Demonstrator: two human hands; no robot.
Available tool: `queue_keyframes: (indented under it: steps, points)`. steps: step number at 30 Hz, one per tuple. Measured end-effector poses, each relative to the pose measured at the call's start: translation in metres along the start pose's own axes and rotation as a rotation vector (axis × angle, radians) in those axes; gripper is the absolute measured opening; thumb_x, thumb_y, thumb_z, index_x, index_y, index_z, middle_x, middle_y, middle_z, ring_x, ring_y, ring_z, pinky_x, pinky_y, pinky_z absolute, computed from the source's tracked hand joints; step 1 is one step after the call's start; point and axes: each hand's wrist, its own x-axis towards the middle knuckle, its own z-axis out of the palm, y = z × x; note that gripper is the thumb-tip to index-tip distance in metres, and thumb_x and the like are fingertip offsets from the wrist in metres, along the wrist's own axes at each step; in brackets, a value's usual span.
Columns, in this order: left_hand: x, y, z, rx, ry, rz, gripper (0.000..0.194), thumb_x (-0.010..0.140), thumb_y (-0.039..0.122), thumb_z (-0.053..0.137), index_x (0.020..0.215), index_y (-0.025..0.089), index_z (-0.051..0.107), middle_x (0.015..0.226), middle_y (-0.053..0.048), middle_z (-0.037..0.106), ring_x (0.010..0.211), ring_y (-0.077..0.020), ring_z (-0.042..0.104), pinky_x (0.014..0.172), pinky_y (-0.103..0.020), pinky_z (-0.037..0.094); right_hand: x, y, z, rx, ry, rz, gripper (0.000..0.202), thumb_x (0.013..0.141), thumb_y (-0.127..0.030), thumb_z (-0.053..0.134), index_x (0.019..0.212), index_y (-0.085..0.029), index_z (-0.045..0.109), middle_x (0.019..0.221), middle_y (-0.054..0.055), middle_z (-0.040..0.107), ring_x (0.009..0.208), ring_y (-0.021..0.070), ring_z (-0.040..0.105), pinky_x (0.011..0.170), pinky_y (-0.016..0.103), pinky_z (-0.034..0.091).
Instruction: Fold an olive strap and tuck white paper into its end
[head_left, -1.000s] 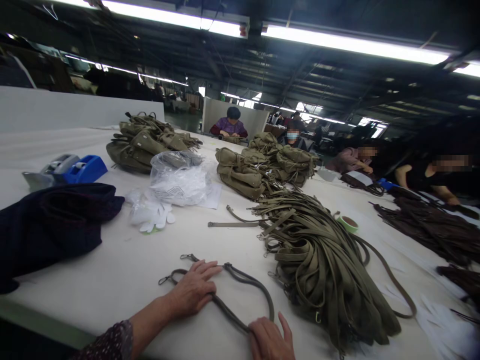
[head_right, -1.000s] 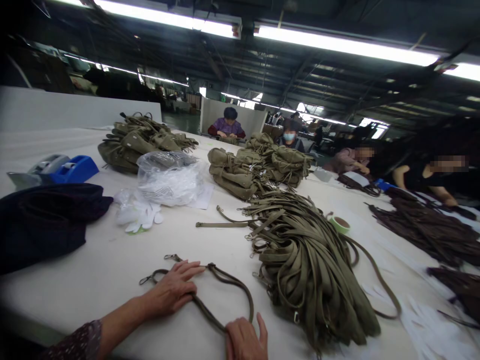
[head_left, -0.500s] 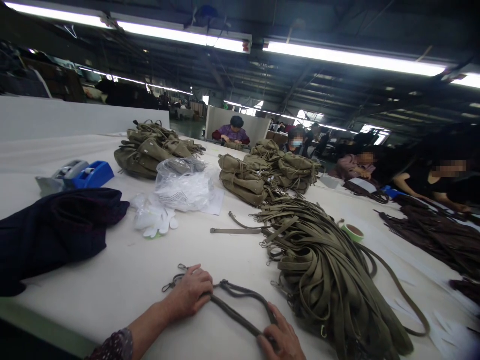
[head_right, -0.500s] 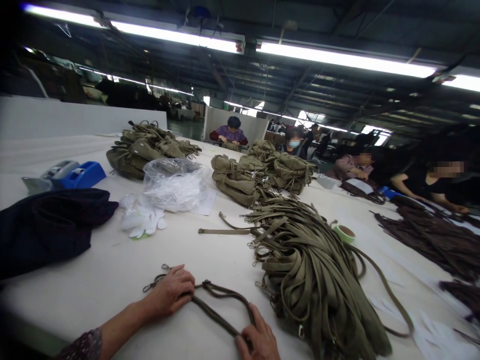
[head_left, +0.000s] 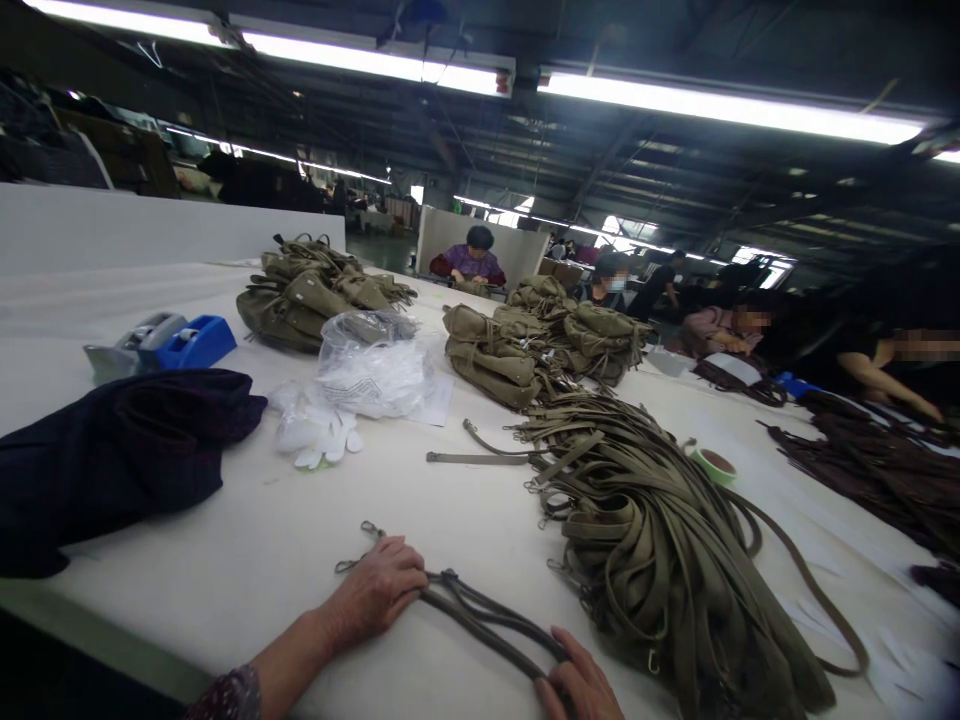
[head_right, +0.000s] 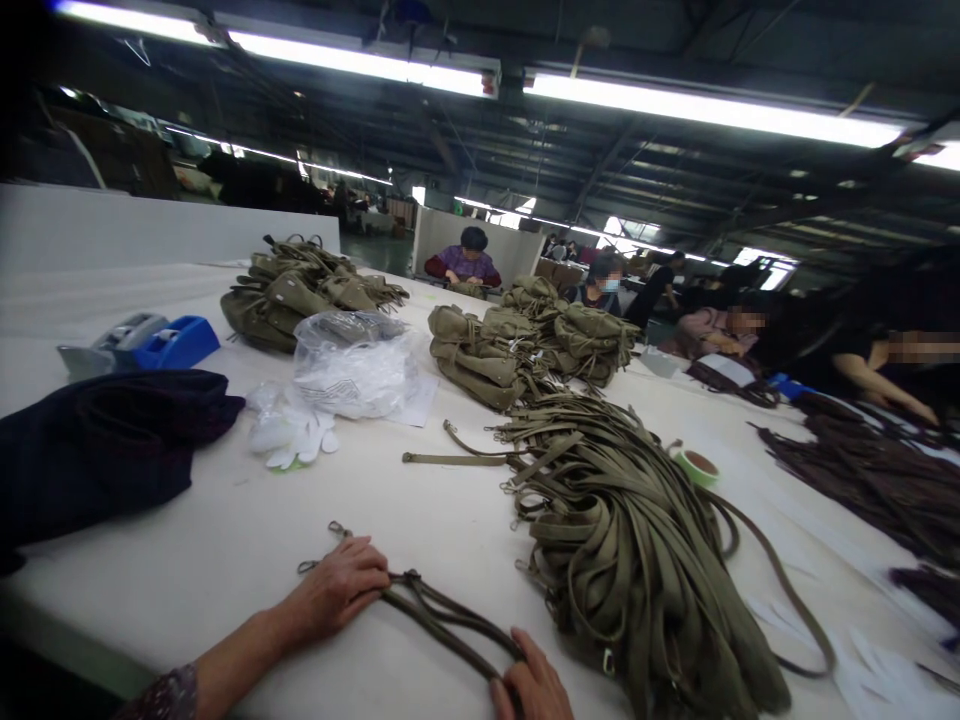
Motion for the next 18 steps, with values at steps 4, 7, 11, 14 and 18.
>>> queue_keyframes:
  steps: [4, 7, 11, 14, 18]
  points:
    - [-0.002, -0.007, 0.003, -0.011, -0.011, 0.028, 0.02, 0.098, 0.02, 0.045, 0.106, 0.026, 0.063, 0.103, -0.004, 0.068, 0.098, -0.0215, 0.062, 0.092, -0.045, 0.051, 0.004, -0.015, -0.019, 0.085, -0.08, 0.018, 0.019, 0.097, -0.038, 0.054, 0.089, -0.026, 0.065, 0.098, 0.005, 0.074, 0.087, 0.0199, 0.072, 0.075, 0.029, 0.06]
    - [-0.004, -0.012, 0.008, -0.007, 0.066, -0.008, 0.024, 0.098, 0.021, 0.046, 0.118, 0.025, 0.058, 0.103, -0.004, 0.07, 0.095, -0.0205, 0.064, 0.088, -0.041, 0.054, 0.01, -0.027, -0.027, 0.105, -0.054, 0.105, 0.02, 0.098, -0.031, 0.051, 0.114, -0.024, 0.06, 0.091, 0.004, 0.072, 0.079, 0.019, 0.069, 0.071, 0.029, 0.058]
    - [-0.003, -0.007, 0.006, 0.046, 0.089, -0.069, 0.053, 0.094, 0.02, 0.051, 0.145, 0.027, 0.037, 0.115, -0.006, 0.07, 0.1, -0.0215, 0.066, 0.091, -0.042, 0.055, 0.017, -0.039, -0.033, 0.091, -0.15, 0.129, 0.018, 0.097, -0.021, 0.05, 0.11, -0.026, 0.062, 0.089, 0.002, 0.068, 0.082, 0.02, 0.065, 0.074, 0.031, 0.052]
    - [0.006, 0.007, 0.002, 0.079, -0.014, -0.019, 0.069, 0.089, 0.026, 0.06, 0.151, 0.033, 0.029, 0.144, -0.008, 0.056, 0.127, -0.0275, 0.056, 0.105, -0.048, 0.049, 0.022, -0.043, -0.037, 0.093, -0.224, 0.167, 0.015, 0.094, -0.016, 0.054, 0.1, -0.026, 0.064, 0.087, 0.001, 0.066, 0.083, 0.0198, 0.061, 0.074, 0.03, 0.047]
    - [0.024, 0.021, 0.01, 0.02, -0.121, 0.037, 0.068, 0.087, 0.025, 0.064, 0.147, 0.032, 0.036, 0.146, -0.008, 0.054, 0.13, -0.0294, 0.052, 0.107, -0.049, 0.047, 0.026, -0.048, -0.042, 0.123, -0.23, 0.239, 0.019, 0.089, -0.011, 0.057, 0.097, -0.025, 0.065, 0.086, 0.0, 0.065, 0.085, 0.0198, 0.06, 0.075, 0.029, 0.045]
